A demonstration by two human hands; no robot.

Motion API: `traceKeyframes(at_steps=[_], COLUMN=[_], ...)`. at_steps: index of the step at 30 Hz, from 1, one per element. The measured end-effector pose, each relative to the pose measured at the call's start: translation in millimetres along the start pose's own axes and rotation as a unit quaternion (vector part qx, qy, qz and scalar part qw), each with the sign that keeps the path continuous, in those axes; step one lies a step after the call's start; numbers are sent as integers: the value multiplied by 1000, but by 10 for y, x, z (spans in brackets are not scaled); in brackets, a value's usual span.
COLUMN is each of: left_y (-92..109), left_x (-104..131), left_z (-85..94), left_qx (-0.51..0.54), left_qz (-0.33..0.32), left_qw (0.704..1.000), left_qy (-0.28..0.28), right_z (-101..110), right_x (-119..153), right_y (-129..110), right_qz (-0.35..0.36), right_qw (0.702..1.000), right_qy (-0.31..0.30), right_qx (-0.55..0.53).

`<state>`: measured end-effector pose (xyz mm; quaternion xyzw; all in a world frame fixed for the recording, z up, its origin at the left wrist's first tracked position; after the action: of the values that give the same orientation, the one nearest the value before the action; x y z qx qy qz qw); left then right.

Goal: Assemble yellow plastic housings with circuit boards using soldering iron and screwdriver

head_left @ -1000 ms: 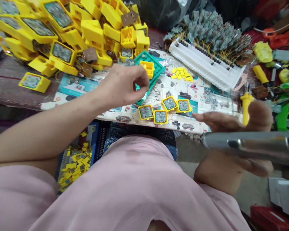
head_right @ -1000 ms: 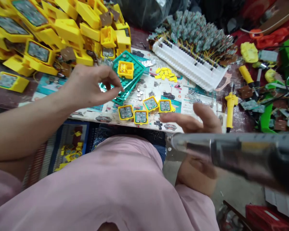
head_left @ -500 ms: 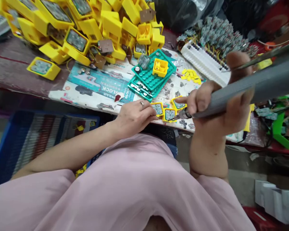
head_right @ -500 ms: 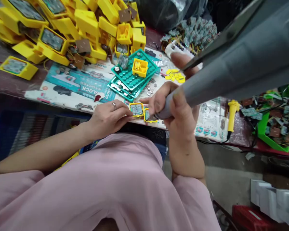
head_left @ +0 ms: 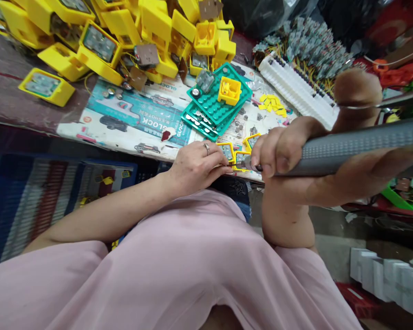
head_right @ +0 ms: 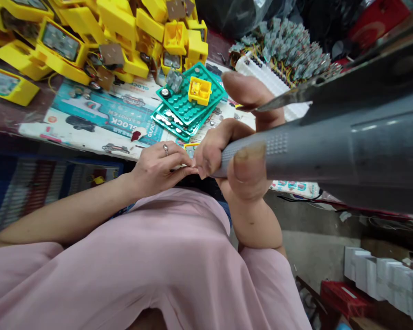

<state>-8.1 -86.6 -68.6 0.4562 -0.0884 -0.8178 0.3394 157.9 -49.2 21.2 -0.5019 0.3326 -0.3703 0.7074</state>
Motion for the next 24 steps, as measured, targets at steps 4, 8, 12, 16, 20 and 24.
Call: traceKeyframes(at_steps=[4,8,12,16,20,24], left_y=[-19,-44,-37,-19,-20,-14], left_x=[-2,-6,-24,-37,-37,-44], left_z=[-3,-14,-10,20,26,5], left_qx=[-6,-1,-21,-27,-40,-38], left_qz=[21,29,3,-15,-12,-18], left_qw=[999,999,1000,999,998,999], left_qy=[-25,-31,-22,-19,-38,-19], right_z=[-111,-274,-322,-301,-292,-295], right_x=[-68,-123,-104,-60,-65,-88], right_y=[-162,-233,-126,-29,11,-38], right_qz=[53,91,79,129,135,141], right_qw=[995,984,987,982,980,978], right_qy=[76,141,140,136,142,149], right_qx=[-21,-67,-8,-26,-43,-47])
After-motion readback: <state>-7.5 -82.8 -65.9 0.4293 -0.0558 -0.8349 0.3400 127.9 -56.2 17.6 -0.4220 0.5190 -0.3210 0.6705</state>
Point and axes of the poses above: each hand's wrist, its own x-axis away from the middle knuckle, its own z-axis out of the back of the hand, y = z × x, the point moved 3 cm from there along -x, towards the middle knuckle, and after that the axes turned 7 degrees about x, right-handed, at the moved point
